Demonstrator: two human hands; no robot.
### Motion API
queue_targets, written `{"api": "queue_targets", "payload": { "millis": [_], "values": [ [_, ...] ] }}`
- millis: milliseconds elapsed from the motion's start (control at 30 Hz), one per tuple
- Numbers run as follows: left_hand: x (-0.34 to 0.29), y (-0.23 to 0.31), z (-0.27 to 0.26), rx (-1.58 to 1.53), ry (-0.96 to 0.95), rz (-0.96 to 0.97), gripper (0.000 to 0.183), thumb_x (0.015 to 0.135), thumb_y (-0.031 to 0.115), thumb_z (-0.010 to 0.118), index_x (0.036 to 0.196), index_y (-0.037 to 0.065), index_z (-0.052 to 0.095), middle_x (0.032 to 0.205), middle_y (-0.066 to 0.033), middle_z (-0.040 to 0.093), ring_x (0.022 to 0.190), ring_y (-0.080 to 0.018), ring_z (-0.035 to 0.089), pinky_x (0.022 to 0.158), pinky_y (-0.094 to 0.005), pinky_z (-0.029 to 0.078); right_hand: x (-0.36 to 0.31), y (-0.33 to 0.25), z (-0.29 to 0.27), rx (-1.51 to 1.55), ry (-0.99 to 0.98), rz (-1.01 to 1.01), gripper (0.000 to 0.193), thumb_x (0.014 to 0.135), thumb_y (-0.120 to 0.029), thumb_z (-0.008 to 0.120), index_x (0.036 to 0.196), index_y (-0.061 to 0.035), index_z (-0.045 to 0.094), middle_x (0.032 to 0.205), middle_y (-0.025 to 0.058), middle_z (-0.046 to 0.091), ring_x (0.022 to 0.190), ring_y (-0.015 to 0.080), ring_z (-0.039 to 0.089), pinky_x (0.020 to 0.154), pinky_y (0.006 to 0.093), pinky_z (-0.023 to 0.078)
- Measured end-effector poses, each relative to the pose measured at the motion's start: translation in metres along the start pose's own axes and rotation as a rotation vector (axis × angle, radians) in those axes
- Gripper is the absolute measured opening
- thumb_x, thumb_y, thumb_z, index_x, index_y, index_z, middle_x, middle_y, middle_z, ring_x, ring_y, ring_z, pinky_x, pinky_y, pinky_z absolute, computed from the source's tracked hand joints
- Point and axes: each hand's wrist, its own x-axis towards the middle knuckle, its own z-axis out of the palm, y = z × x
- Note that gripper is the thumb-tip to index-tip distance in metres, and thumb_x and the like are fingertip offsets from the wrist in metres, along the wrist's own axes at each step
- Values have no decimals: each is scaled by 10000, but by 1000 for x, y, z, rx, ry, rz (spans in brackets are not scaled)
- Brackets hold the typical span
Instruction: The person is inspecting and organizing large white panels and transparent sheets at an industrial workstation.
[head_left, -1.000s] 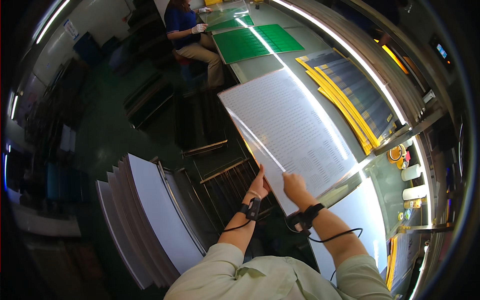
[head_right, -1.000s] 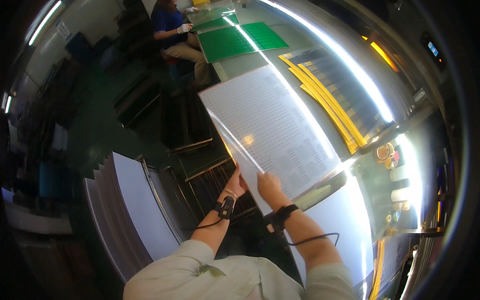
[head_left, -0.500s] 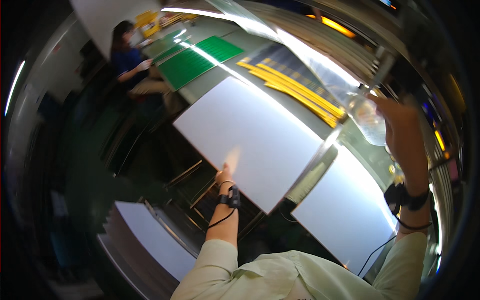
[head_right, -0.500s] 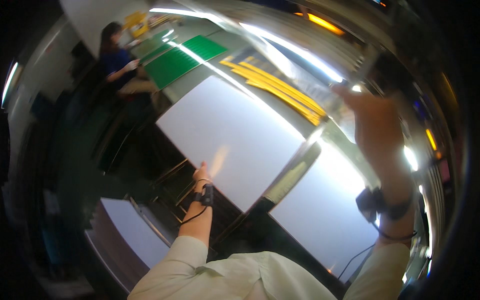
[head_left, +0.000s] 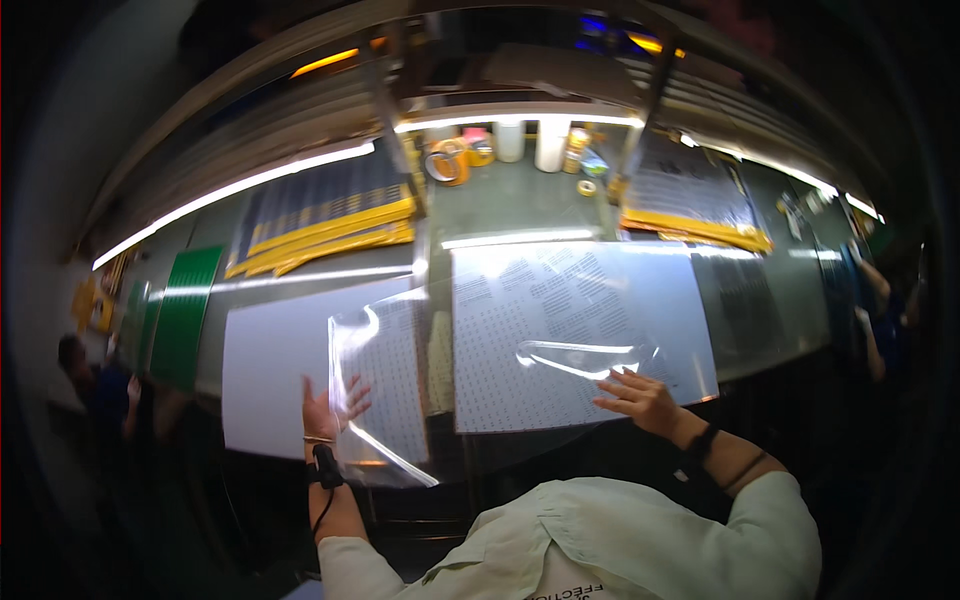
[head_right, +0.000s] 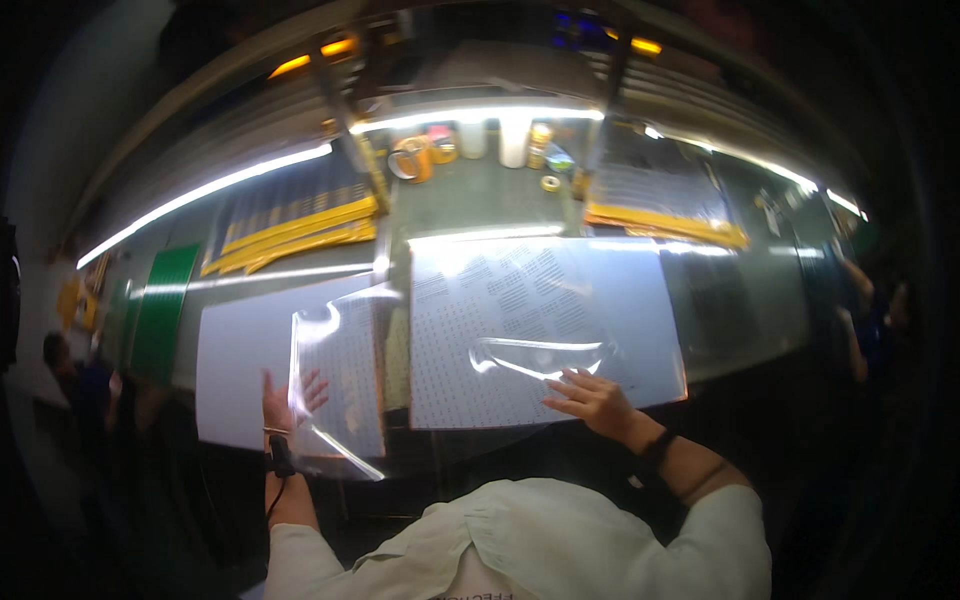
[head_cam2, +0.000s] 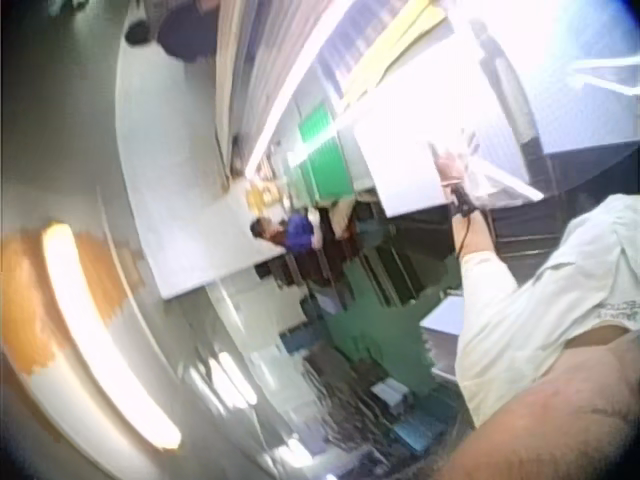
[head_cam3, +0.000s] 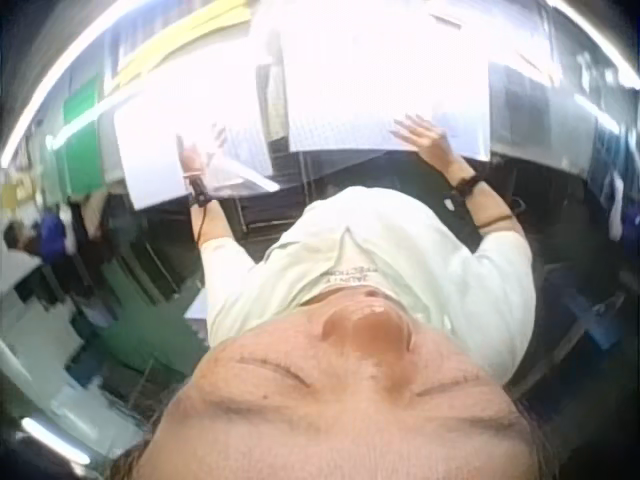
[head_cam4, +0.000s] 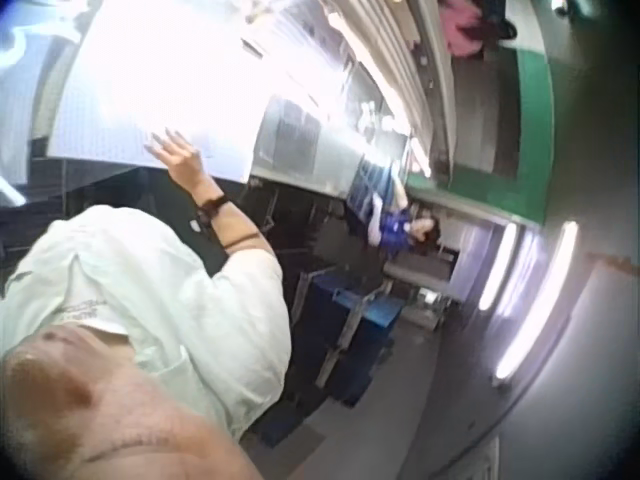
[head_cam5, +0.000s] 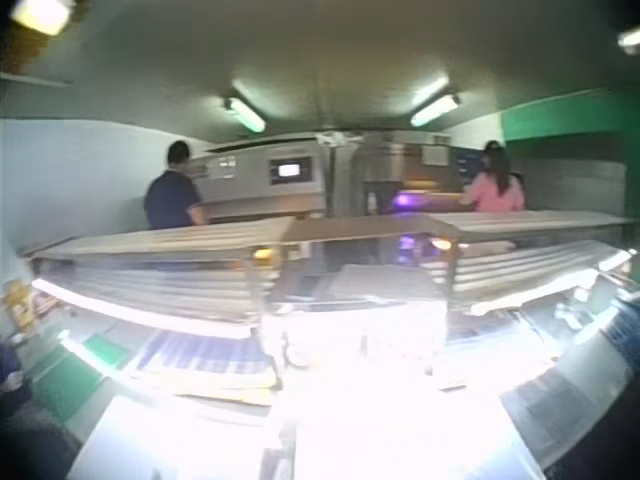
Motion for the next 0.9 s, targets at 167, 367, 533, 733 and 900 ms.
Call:
{"api": "queue_targets", "payload": {
  "millis": [167,367,533,733,900],
  "values": [
    [71,-40,-1,686,444,-167,392,889,190,468,1237,56,348,1161,-106,488,963,-295,540,779,-388,475,-91,43,54,71,-138,94,267,743,-227,596,1000,-161,616,1073,38,589,1072,253,510,963,399,358],
    [87,-68,44,749,454,-139,313,875,173,494,1157,63,416,1062,-100,544,938,-296,557,773,-396,475,-192,88,22,-2,296,1101,341,679,-310,693,860,-43,582,896,103,602,908,276,548,769,389,409],
    [126,-64,65,752,381,-473,268,865,199,513,1103,84,464,1035,-109,545,958,-302,537,779,-417,463,-236,123,47,1035,207,1607,143,782,-102,590,843,19,544,676,91,602,462,124,552,389,224,413],
    [206,-93,112,1044,431,0,195,865,199,521,1011,74,549,861,-89,606,714,-195,609,601,-291,504,-264,140,49,1146,492,1551,28,786,24,519,811,37,522,670,121,580,539,157,589,483,243,498],
    [263,-133,181,1143,342,336,202,872,174,512,1043,73,549,796,-68,625,611,-129,597,511,-203,466,-279,192,42,982,799,1613,41,766,41,534,763,10,507,663,90,558,543,142,570,505,241,490]
  ]
}}
